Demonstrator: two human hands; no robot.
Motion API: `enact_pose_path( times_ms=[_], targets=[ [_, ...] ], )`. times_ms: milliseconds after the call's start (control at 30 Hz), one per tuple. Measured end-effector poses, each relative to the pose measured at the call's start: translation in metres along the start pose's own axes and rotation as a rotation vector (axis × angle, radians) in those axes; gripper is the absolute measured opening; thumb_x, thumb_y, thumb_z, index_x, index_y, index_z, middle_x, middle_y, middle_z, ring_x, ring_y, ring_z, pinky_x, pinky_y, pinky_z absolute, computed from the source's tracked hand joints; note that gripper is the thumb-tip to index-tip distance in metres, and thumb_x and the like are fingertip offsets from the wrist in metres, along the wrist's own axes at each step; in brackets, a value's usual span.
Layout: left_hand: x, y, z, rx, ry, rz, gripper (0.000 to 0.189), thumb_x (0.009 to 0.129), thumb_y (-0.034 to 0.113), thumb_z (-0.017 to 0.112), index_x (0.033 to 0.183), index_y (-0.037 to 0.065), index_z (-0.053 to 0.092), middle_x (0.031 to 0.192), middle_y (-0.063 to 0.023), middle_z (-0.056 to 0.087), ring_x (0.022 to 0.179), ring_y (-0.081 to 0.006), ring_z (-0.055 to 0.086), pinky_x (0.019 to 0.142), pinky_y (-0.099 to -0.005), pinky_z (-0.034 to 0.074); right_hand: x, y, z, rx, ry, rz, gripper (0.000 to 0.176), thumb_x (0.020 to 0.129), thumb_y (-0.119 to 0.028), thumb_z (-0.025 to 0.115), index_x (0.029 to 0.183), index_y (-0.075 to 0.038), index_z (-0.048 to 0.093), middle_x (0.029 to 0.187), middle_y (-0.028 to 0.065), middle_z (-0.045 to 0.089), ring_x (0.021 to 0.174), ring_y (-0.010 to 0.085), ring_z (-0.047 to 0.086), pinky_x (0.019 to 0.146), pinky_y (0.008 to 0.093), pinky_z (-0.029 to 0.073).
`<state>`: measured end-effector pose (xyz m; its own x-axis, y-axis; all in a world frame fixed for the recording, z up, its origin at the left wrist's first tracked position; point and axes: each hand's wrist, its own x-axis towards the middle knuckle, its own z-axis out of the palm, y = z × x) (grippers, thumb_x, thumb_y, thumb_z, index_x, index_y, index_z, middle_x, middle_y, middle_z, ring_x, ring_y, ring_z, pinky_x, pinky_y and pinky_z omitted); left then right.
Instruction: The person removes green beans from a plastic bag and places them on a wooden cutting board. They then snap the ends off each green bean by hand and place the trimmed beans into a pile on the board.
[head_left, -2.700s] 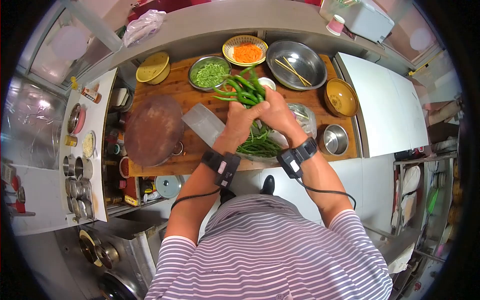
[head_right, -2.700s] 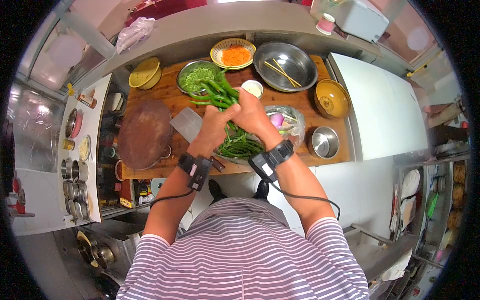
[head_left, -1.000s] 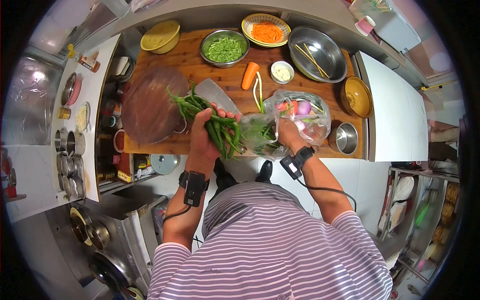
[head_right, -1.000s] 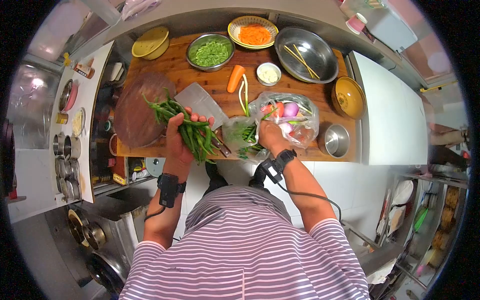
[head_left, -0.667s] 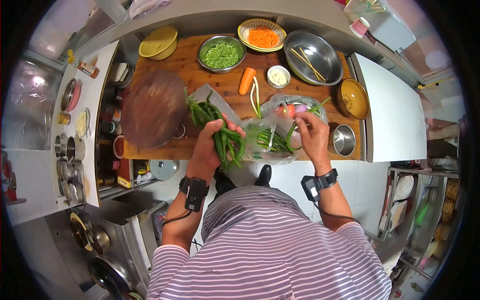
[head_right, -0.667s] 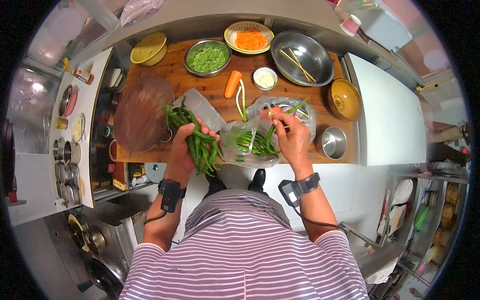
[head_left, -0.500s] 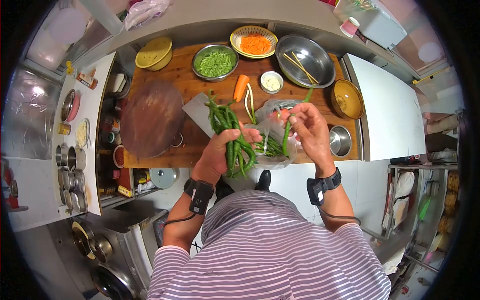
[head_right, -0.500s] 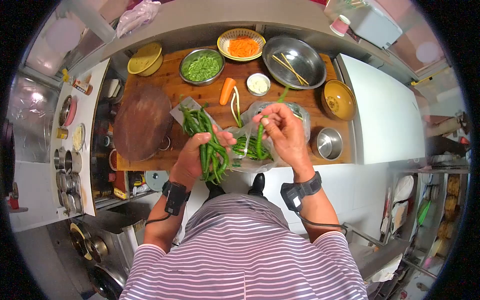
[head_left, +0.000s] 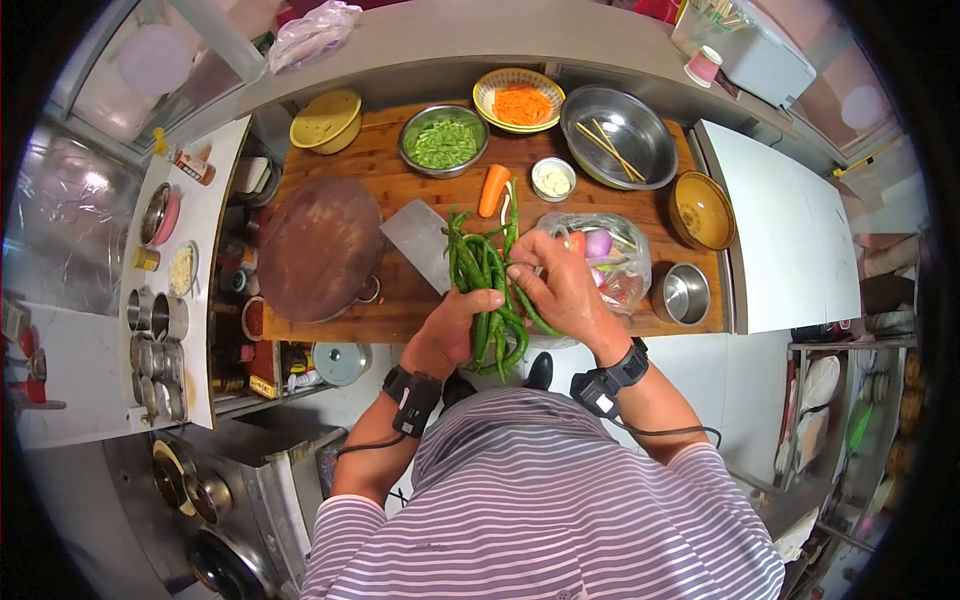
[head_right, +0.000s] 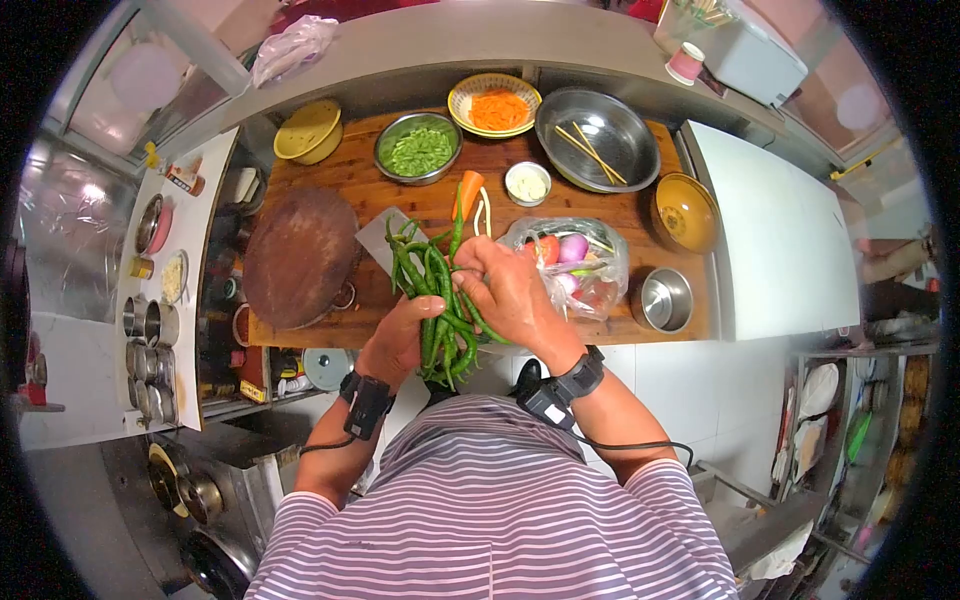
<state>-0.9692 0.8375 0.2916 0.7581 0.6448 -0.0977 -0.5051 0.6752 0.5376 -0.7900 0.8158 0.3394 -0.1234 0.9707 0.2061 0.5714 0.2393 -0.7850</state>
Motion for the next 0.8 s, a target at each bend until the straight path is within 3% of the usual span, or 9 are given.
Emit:
enact_pose_path(
  times_ms=[100,200,267,300,367,400,467,633,800],
  targets=[
    [-0.006,-0.001,-0.004,0.035,0.091,0.005,0.060,0.084,0.018,0.063,0.138,0.004,0.040,0.109,-0.0126,0.061,0.099,-0.0275,0.064,0.083,-0.0429,0.056,0.001,-0.007,-0.003,0.081,0.004,0.033,0.011,0.092,-0.004,0.059,0.104,-0.002,0.059,0.093,0.0144,0.070,0.089,0.0238,0.070,0.075,0.0324,0.053],
    [-0.018,0.000,-0.027,-0.048,0.091,-0.091,0.051,0.084,0.019,0.064,0.130,0.004,0.047,0.105,-0.0118,0.062,0.097,-0.0278,0.064,0.084,-0.0438,0.055,0.001,0.025,-0.009,0.281,0.140,0.046,0.015,0.093,-0.005,0.060,0.107,-0.002,0.062,0.093,0.0137,0.071,0.081,0.0211,0.069,0.072,0.0312,0.053],
    [-0.030,0.007,-0.030,-0.044,0.130,0.113,0.046,0.084,0.017,0.066,0.125,0.002,0.051,0.102,-0.0123,0.062,0.102,-0.0298,0.063,0.077,-0.0380,0.057,-0.004,0.043,-0.027,0.459,0.146,0.338,0.010,0.094,-0.008,0.061,0.098,0.000,0.065,0.084,0.0137,0.070,0.078,0.0186,0.069,0.070,0.0303,0.052],
    [-0.036,0.009,-0.034,-0.076,0.152,0.131,0.043,0.083,0.017,0.068,0.121,0.002,0.053,0.100,-0.0113,0.061,0.103,-0.0302,0.061,0.080,-0.0401,0.056,-0.009,0.049,-0.031,0.456,0.143,0.346,0.010,0.094,-0.008,0.061,0.098,0.000,0.065,0.084,0.0137,0.070,0.078,0.0186,0.069,0.070,0.0303,0.052],
    [-0.048,0.014,-0.044,-0.070,0.158,0.161,0.045,0.081,0.018,0.070,0.121,0.004,0.054,0.100,-0.0101,0.062,0.102,-0.0295,0.061,0.088,-0.0428,0.053,-0.015,0.060,-0.034,-0.032,-0.222,0.346,0.009,0.089,-0.007,0.063,0.091,0.000,0.068,0.081,0.0170,0.070,0.076,0.0235,0.069,0.070,0.0345,0.053],
    [-0.053,0.016,-0.045,-0.058,0.160,0.192,0.047,0.080,0.019,0.072,0.122,0.005,0.055,0.099,-0.0090,0.062,0.101,-0.0289,0.061,0.095,-0.0454,0.049,-0.019,0.069,-0.027,-0.032,-0.224,0.350,0.009,0.089,-0.007,0.063,0.091,0.000,0.068,0.081,0.0170,0.070,0.076,0.0235,0.069,0.070,0.0345,0.053],
    [-0.061,0.018,-0.046,-0.052,0.206,0.208,0.048,0.079,0.020,0.074,0.121,0.007,0.054,0.097,-0.0080,0.061,0.100,-0.0279,0.061,0.096,-0.0459,0.048,-0.030,0.100,-0.003,-0.294,-0.431,0.163,0.011,0.085,-0.009,0.064,0.086,0.000,0.070,0.077,0.0183,0.069,0.076,0.0282,0.068,0.071,0.0379,0.053],
    [-0.074,0.018,-0.052,-0.063,0.286,0.259,0.047,0.076,0.025,0.076,0.114,0.009,0.054,0.094,-0.0065,0.060,0.095,-0.0265,0.061,0.095,-0.0458,0.048,-0.053,0.181,0.052,-0.595,-0.481,0.231,0.018,0.080,-0.014,0.066,0.091,0.000,0.070,0.088,0.0216,0.069,0.086,0.0365,0.067,0.077,0.0439,0.053],
    [-0.082,0.014,-0.062,-0.057,0.326,0.264,0.049,0.075,0.026,0.076,0.115,0.009,0.054,0.094,-0.0063,0.059,0.094,-0.0266,0.061,0.095,-0.0457,0.048,-0.056,0.176,0.063,-0.767,-0.479,0.373,0.024,0.078,-0.021,0.067,0.091,-0.001,0.069,0.096,0.0233,0.068,0.093,0.0360,0.067,0.081,0.0433,0.054]
  ],
)
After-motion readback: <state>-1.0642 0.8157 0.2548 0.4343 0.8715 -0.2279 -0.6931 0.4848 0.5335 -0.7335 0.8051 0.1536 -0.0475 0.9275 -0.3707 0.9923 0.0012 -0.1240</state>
